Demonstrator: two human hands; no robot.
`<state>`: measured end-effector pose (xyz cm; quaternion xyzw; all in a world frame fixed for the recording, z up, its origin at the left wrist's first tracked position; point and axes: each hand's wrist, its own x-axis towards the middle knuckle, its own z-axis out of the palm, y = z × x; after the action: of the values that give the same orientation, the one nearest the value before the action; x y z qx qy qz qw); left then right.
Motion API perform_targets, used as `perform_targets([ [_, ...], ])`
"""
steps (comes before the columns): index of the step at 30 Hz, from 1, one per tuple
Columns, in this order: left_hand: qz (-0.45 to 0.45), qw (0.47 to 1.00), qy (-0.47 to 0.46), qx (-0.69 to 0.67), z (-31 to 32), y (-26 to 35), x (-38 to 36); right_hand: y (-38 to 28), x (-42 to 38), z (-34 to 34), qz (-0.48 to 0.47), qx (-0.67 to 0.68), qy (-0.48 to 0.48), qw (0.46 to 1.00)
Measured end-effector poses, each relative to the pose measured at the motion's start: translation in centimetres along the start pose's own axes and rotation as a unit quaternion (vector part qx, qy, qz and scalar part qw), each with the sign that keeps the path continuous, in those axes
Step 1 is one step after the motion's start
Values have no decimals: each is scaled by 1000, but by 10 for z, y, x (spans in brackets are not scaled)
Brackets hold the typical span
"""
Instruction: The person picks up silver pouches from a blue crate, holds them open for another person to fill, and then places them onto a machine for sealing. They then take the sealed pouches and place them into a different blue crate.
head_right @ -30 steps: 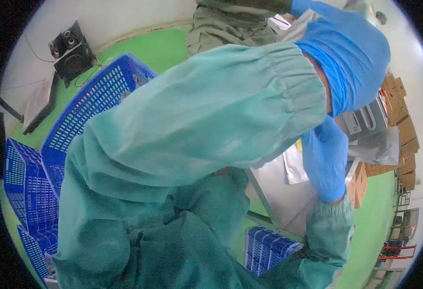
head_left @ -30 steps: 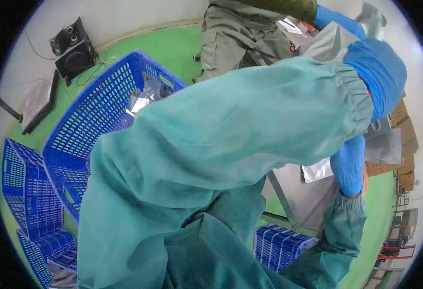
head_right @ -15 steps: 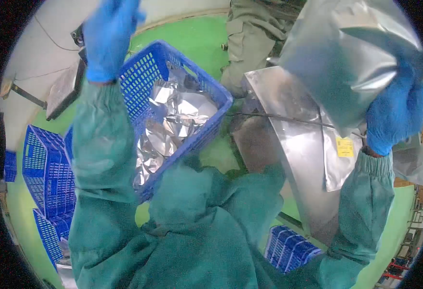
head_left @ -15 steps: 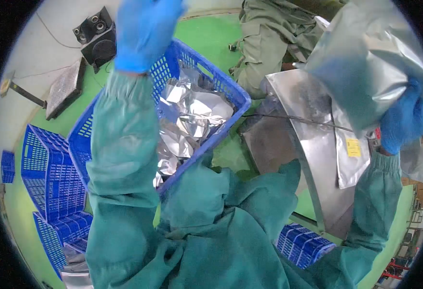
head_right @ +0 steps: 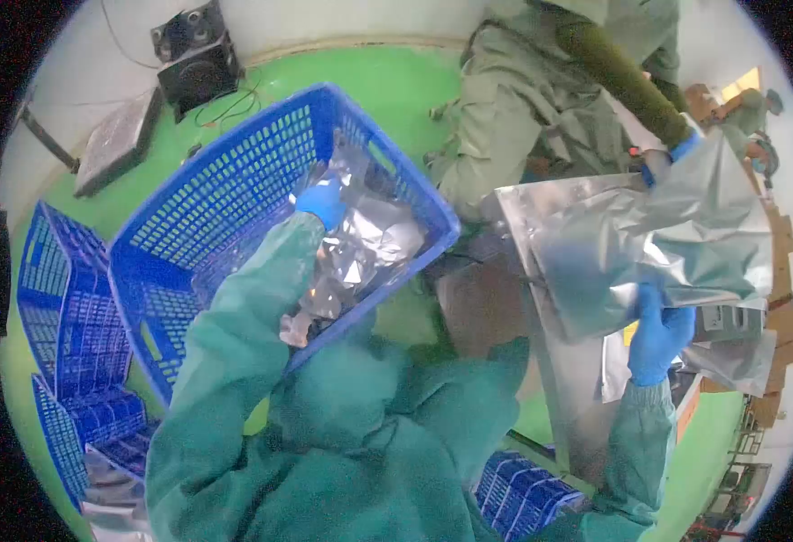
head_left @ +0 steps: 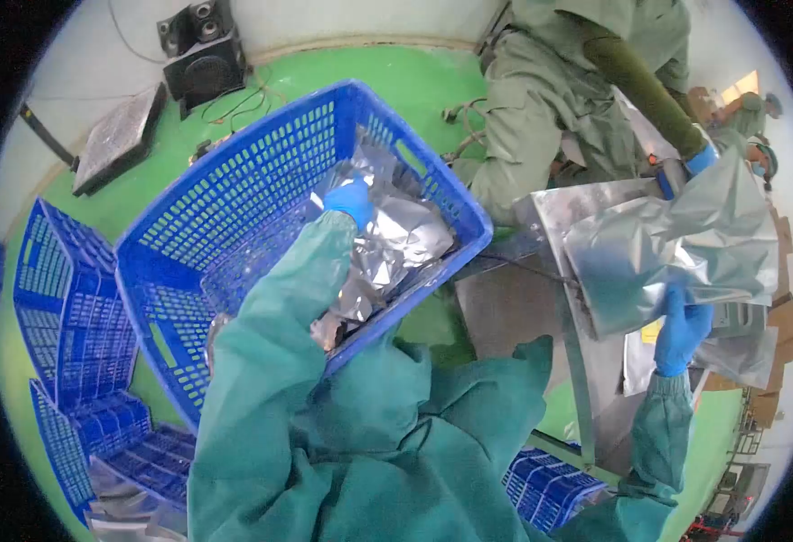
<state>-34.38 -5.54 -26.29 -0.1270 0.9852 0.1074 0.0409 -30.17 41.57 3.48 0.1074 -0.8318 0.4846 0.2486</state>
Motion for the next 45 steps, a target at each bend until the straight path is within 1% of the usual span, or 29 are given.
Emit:
perform_targets([
  [1,-11,1000,-11,20,7,0,6,-1,1,-4,19,16,-25,999],
  [3,-20,998,-23,58,30,2,25,-17,7,-15,21,-27,-145,989],
  [6,37,987,-16,155,91,-30,71,-3,23,-51,-48,-194,-247,948],
  [7,-15,997,4,72,19,-5,28,12,26,-60,-99,-221,-257,936],
  [9,-73,988,-97,99,-24,10,9,2,27,-58,-64,-236,-235,941],
  [11,-27,987,-94,124,-30,10,5,-15,20,-48,-29,-236,-225,945],
  [13,5,984,-97,151,-36,2,-4,-29,15,-43,53,-146,-226,962],
  [14,35,982,-101,156,-38,-1,-8,-14,13,-41,39,-67,-216,973],
  [15,64,979,-109,162,-38,-7,-11,-3,15,-42,50,-52,-206,976],
  [16,69,974,-111,184,-33,-21,-15,5,14,-40,-18,-113,-170,979],
  [17,61,981,-82,163,-26,-39,-19,16,14,-37,-81,-174,-132,973],
  [19,59,982,-63,170,-38,-67,-29,11,31,-43,-48,-95,-21,994],
  [21,-37,995,55,75,-57,-79,-48,3,47,-40,-81,92,83,989],
  [22,-64,996,29,55,-87,-68,-60,-4,44,-42,-68,101,91,988],
  [23,-62,995,28,69,-108,-67,-64,-11,44,-45,-54,42,85,994],
  [24,-78,987,141,-9,-123,-66,-67,-11,42,-45,-40,-19,76,996],
  [25,-93,960,249,-91,-137,-64,-71,-3,37,-41,-34,-14,76,996],
  [27,-37,964,257,-59,-186,-73,-65,15,27,-33,-74,-134,-45,987],
  [29,10,926,375,39,-239,-22,-82,-2,15,-22,-64,-171,-89,979],
  [31,48,941,335,-26,-297,44,-113,-22,6,-3,-82,-145,-189,968],
  [33,123,925,359,-22,-334,60,-117,-41,-1,22,-126,-95,-257,953],
  [35,49,933,357,-24,-369,123,-150,-89,-8,47,-154,-93,-314,932],
  [38,191,878,430,-93,-389,156,-155,-136,-12,87,-170,-24,-306,936],
  [39,237,863,436,-97,-395,168,-157,-143,-10,100,-196,-15,-261,945],
  [40,232,859,444,-103,-403,181,-161,-148,-7,105,-219,-8,-214,952],
  [41,231,864,443,-53,-412,194,-165,-152,1,105,-224,-16,-217,950],
  [42,231,868,440,-6,-420,204,-163,-153,13,104,-268,-13,-181,946],
  [44,276,838,460,-97,-435,215,-135,-147,35,85,-329,23,-118,937],
  [45,300,815,475,-140,-442,218,-121,-148,48,71,-329,6,-125,936],
])
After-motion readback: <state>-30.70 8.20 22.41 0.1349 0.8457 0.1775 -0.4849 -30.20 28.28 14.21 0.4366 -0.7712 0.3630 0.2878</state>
